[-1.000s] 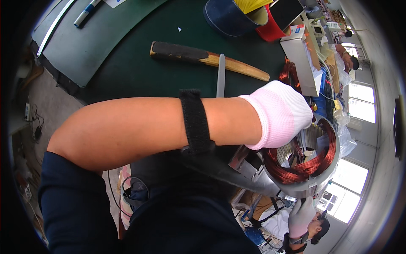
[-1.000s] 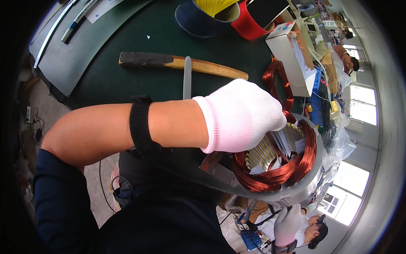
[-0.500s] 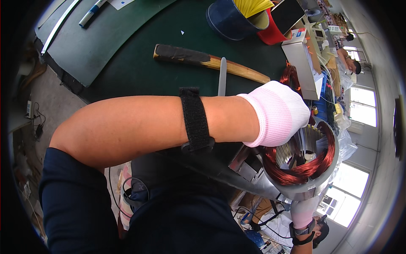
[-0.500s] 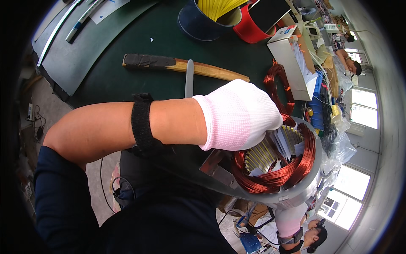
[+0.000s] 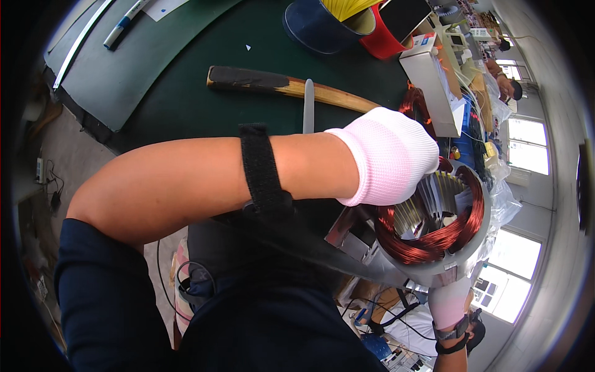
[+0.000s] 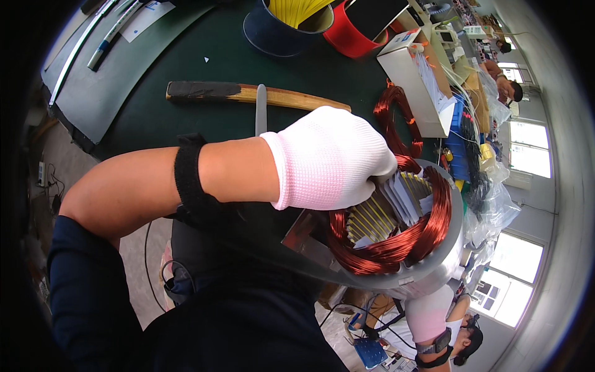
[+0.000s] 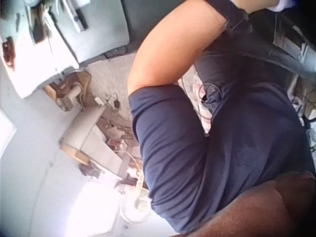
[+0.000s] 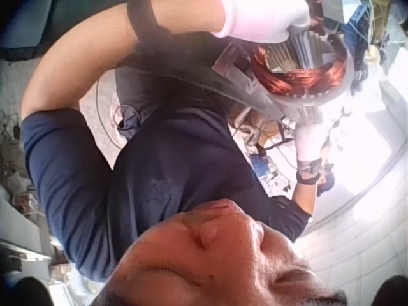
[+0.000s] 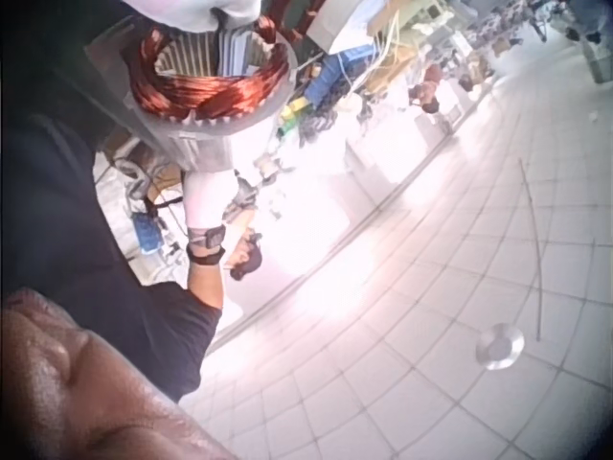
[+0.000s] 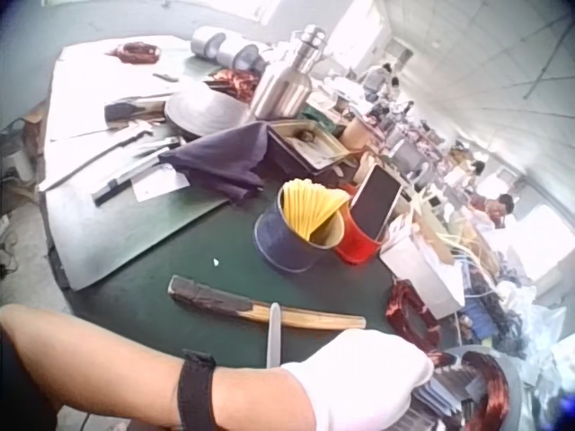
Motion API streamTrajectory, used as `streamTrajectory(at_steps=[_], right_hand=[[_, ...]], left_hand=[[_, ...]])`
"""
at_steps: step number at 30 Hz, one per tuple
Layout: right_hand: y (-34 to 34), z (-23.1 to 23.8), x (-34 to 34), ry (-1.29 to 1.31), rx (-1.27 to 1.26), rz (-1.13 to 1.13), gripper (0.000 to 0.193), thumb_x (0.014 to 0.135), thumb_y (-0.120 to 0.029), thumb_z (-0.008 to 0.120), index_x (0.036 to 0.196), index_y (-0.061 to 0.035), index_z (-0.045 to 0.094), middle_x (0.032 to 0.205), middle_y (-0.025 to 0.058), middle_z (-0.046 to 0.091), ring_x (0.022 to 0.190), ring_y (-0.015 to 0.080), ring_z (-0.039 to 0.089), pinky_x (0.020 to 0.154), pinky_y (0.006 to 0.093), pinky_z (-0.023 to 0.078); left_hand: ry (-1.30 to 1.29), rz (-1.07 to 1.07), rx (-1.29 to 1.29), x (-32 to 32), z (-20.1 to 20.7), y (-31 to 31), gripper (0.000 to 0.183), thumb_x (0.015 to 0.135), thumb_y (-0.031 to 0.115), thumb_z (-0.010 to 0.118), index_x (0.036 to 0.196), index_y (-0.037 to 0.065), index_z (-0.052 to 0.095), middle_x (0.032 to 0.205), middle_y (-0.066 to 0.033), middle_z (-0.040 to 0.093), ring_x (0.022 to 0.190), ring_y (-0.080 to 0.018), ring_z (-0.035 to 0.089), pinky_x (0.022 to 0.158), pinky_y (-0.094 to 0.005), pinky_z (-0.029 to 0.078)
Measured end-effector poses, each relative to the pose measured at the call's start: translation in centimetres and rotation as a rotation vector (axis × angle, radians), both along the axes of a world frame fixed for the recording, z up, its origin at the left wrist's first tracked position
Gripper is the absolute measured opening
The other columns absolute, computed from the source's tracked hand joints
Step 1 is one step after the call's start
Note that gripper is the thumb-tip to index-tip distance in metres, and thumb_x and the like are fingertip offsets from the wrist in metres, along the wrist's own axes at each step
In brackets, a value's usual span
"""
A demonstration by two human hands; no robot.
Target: Manually assemble and align copper wire windings inside a motor stator using hand tools.
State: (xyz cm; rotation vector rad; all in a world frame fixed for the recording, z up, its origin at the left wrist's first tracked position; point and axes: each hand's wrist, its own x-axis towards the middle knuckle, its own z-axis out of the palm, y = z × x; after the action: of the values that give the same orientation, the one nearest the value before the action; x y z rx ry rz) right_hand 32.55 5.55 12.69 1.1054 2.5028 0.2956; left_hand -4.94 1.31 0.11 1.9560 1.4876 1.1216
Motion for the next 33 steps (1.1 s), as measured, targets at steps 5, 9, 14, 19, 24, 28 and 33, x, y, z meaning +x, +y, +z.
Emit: streamTrajectory(at_steps=[5,9,14,19,24,28,33], right_hand=[[-3.1,2.0,0.6,-0.226,0.18,-0.174,0.022,0.091,-0.003,0.067,0.112,-0.0019,0.064,0.098,0.0239,0.067,0.084,0.0492,0.066,0.069,0.0557,0.051],[-2.5,1.8,2.2,-0.153,0.188,-0.194,0.014,0.097,-0.006,0.062,0.109,-0.0004,0.059,0.092,0.0272,0.064,0.083,0.052,0.064,0.071,0.0556,0.049],[-1.3,0.6,5.8,0.003,0.18,-0.142,0.015,0.093,-0.009,0.063,0.103,0.0009,0.058,0.093,0.0253,0.064,0.083,0.0474,0.064,0.071,0.0544,0.048],[-0.5,-1.0,0.6,0.032,0.023,0.139,0.031,0.084,-0.005,0.065,0.115,-0.0033,0.068,0.1,0.0192,0.07,0.09,0.0451,0.066,0.075,0.053,0.05],[-0.7,-0.8,0.1,0.031,-0.001,0.083,0.039,0.081,-0.004,0.067,0.119,-0.0098,0.074,0.115,0.0143,0.074,0.11,0.0407,0.067,0.088,0.0499,0.053],[-0.2,-1.3,0.3,0.022,-0.018,0.103,0.037,0.078,0.0,0.066,0.113,-0.0076,0.074,0.12,0.0134,0.074,0.118,0.0389,0.066,0.097,0.048,0.052],[0.1,-1.2,0.8,-0.068,0.06,0.253,0.018,0.085,-0.008,0.071,0.102,-0.0045,0.071,0.09,0.0158,0.073,0.085,0.0412,0.071,0.072,0.0474,0.055]], left_hand=[[0.037,0.003,0.032,0.6,-0.3,0.3,0.015,0.083,0.013,0.067,0.092,0.006,0.078,0.081,-0.016,0.072,0.084,-0.0373,0.073,0.078,-0.0453,0.059],[-0.057,0.047,0.079,1.1,-2.0,0.5,0.015,0.081,0.01,0.069,0.095,0.005,0.075,0.09,-0.0153,0.071,0.088,-0.0368,0.072,0.078,-0.0447,0.058],[-0.204,0.225,0.112,1.9,-1.6,0.6,0.025,0.078,0.009,0.074,0.1,0.004,0.065,0.107,-0.0159,0.065,0.096,-0.0391,0.069,0.083,-0.0461,0.057],[-0.127,0.072,-0.035,1.1,-1.9,1.1,0.023,0.083,0.016,0.069,0.098,0.0,0.065,0.083,-0.0205,0.07,0.087,-0.04,0.072,0.079,-0.0483,0.057],[-0.143,0.061,-0.031,1.0,-1.7,0.8,0.024,0.083,0.016,0.068,0.101,0.0,0.066,0.085,-0.0207,0.07,0.088,-0.0403,0.072,0.079,-0.0488,0.057],[-0.152,0.06,-0.048,1.2,-1.4,0.8,0.024,0.082,0.016,0.068,0.101,0.001,0.066,0.086,-0.021,0.07,0.089,-0.0407,0.071,0.08,-0.0487,0.057],[-0.198,0.006,-0.074,0.5,-1.7,1.0,0.028,0.083,0.018,0.067,0.105,0.0,0.067,0.089,-0.0224,0.071,0.089,-0.0414,0.071,0.081,-0.0484,0.057]])
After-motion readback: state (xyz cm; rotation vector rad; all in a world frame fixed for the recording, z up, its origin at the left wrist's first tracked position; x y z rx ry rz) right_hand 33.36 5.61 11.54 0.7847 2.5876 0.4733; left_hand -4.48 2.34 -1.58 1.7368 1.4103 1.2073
